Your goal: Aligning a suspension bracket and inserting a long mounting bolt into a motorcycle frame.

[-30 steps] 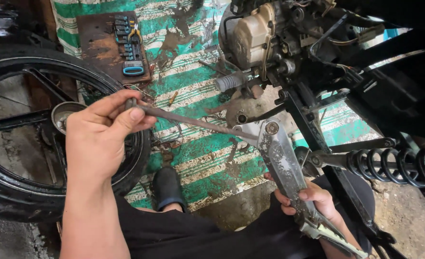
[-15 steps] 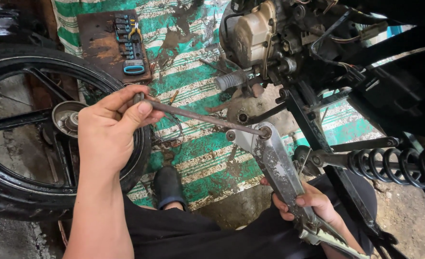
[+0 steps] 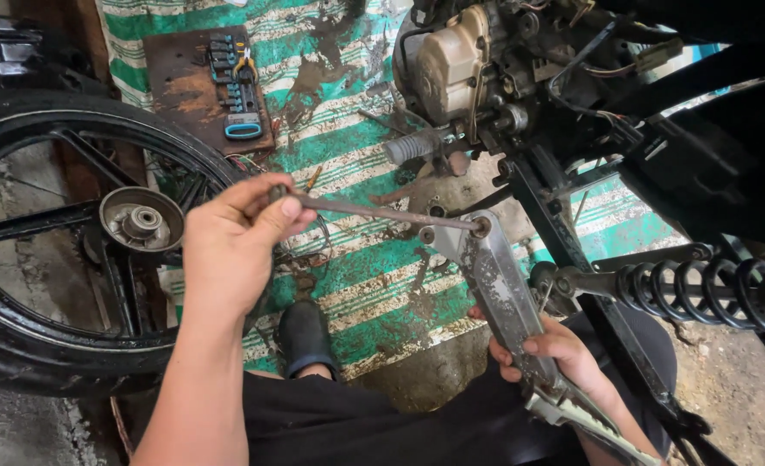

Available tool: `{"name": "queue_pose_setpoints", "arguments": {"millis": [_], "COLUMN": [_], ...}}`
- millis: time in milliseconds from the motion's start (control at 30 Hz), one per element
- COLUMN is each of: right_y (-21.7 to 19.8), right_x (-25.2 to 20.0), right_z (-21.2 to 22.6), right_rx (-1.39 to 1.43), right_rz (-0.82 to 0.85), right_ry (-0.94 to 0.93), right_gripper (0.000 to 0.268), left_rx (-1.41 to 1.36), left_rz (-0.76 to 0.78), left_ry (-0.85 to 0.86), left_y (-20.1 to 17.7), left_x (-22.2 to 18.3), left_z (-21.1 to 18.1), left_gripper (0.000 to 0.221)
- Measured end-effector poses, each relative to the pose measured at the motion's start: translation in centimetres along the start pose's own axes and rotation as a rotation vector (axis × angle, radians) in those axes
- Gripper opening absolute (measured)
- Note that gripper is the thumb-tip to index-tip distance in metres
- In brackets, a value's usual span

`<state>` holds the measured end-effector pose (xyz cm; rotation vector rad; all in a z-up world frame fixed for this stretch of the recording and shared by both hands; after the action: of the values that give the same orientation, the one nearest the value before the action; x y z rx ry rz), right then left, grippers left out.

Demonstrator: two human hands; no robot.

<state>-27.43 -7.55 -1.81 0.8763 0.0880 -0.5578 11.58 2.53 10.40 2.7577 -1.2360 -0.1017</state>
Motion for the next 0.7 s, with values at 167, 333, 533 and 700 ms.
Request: {"name": "queue_pose_setpoints", "arguments": {"millis": [167,333,533,700], "right_y": [-1.5,-2.1,-3.1,-1.9], "right_x": [0.0,0.2,0.6,0.6], "right_z": [0.5,0.8,-0.2,0.1], "right_rx": [-0.106,-0.232,-0.211,-0.275], "right_rz": [-0.12,-0.206,-0.156,-0.12], "right_ry": [0.001,0.01,0.049,0.08], "right_gripper": [0.072,0.069,0.069,0.074], "left_rx": [0.438,0.756,0.914,1.06], "left_rz": [-0.002,0.063,0.159,0.206], "left_ry": [-0.242,-0.422,-0.345,-0.368], "left_y": [0.0,-0.9,0.2,0.0], "left_x": [-0.8,-1.8,-2.0,-1.8], "left_z": [0.7,0.0,-1.0,0.1], "left_gripper": [0.031,0.033,0.029,0.052]}}
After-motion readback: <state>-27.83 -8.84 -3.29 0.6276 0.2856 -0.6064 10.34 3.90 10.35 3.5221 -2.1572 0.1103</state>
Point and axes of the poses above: each hand's wrist, its own x-axis towards the middle knuckle, its own y-axis out of the palm, z = x × y, the point moved 9 cm from there along x, towards the middle knuckle, and after that the axes turned 4 degrees about y, right-handed, at the moved point
